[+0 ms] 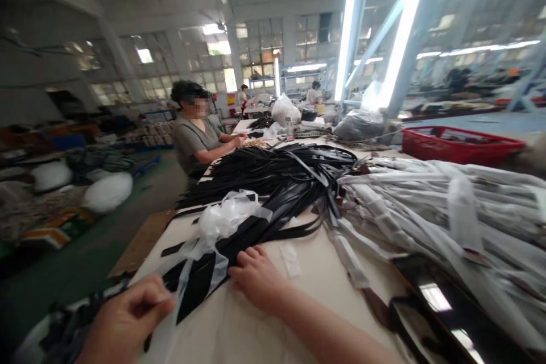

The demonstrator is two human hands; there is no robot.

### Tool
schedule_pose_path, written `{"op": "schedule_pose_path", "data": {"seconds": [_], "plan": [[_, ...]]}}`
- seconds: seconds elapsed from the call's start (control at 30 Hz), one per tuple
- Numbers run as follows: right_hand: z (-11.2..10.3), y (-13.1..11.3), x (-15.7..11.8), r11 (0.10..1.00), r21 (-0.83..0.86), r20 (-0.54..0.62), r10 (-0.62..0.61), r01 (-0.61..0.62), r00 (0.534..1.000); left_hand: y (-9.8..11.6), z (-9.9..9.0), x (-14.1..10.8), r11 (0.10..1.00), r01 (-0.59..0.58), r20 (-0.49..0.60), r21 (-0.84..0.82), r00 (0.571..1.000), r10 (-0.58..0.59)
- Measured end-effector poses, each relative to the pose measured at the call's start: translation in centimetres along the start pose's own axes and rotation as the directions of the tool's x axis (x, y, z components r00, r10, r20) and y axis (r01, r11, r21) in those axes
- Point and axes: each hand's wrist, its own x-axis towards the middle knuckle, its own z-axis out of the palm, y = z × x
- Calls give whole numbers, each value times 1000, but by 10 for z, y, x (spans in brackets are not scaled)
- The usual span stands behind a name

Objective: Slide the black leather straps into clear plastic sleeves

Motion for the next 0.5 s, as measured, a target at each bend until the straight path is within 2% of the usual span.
{"op": "schedule_pose_path", "data": {"seconds": [0.07,0.2,0.37,0.5], "plan": [[6,-5,3,999,22,-9,34,-34,999,-1,10,6,992,86,-12,-87,996,-87],[14,-13,8,998,53,6,30,-30,1000,-1,28,10,921,244,-45,-304,962,-270],[14,-12,8,999,-24,56,39,-38,998,-2,32,10,888,295,41,-352,953,-301],[14,-6,7,999,35,99,-44,41,994,-3,33,8,899,314,65,-306,949,-309]]}}
